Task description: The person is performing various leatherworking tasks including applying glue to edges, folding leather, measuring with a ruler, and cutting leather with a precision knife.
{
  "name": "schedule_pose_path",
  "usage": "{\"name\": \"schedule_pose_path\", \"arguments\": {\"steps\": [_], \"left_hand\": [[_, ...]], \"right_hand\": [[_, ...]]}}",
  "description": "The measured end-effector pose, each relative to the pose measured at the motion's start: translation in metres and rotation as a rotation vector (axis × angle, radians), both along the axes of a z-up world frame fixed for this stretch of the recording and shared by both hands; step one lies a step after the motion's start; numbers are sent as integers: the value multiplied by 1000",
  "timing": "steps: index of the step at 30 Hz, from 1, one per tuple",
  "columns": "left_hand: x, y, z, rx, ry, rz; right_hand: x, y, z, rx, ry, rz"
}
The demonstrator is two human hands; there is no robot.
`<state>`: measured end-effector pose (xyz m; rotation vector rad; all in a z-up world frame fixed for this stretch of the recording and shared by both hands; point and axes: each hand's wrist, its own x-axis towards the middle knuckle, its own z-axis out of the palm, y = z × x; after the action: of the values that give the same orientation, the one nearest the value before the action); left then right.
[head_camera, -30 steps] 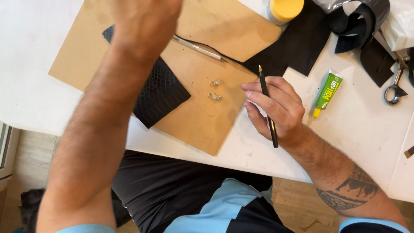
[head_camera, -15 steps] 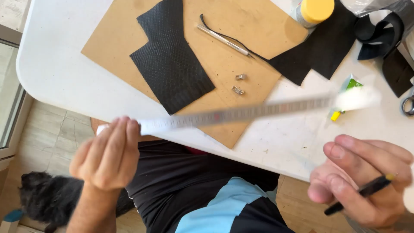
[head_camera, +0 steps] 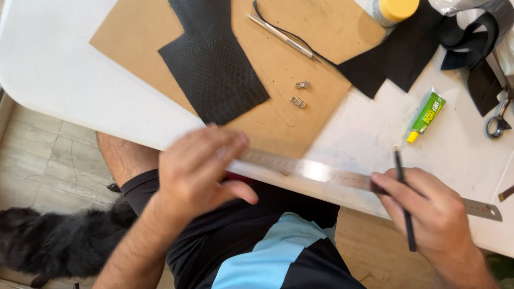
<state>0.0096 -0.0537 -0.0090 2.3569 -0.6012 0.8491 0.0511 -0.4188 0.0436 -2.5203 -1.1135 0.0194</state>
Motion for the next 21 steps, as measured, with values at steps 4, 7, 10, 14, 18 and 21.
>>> {"name": "schedule_pose_path", "arguments": {"steps": [4,7,10,14,18,21], "left_hand": [[35,-1,-18,193,197,321],[53,-11,-36,293,340,399],[60,1,-42,245,333,216],[59,23,-36,242,336,112],[61,42,-35,315,341,-23],[70,60,-30,325,400,-171]], "right_hand": [[-15,-35,-23,-3,-55,-204],[-23,-47,-36,-7,-77,-261],[-25,-51,-38,23,-65,-267],[-24,-55,-44,42,-52,-273],[-18,-48,-47,60,-45,-241],[-17,-47,-50,54,-40,-240]]}}
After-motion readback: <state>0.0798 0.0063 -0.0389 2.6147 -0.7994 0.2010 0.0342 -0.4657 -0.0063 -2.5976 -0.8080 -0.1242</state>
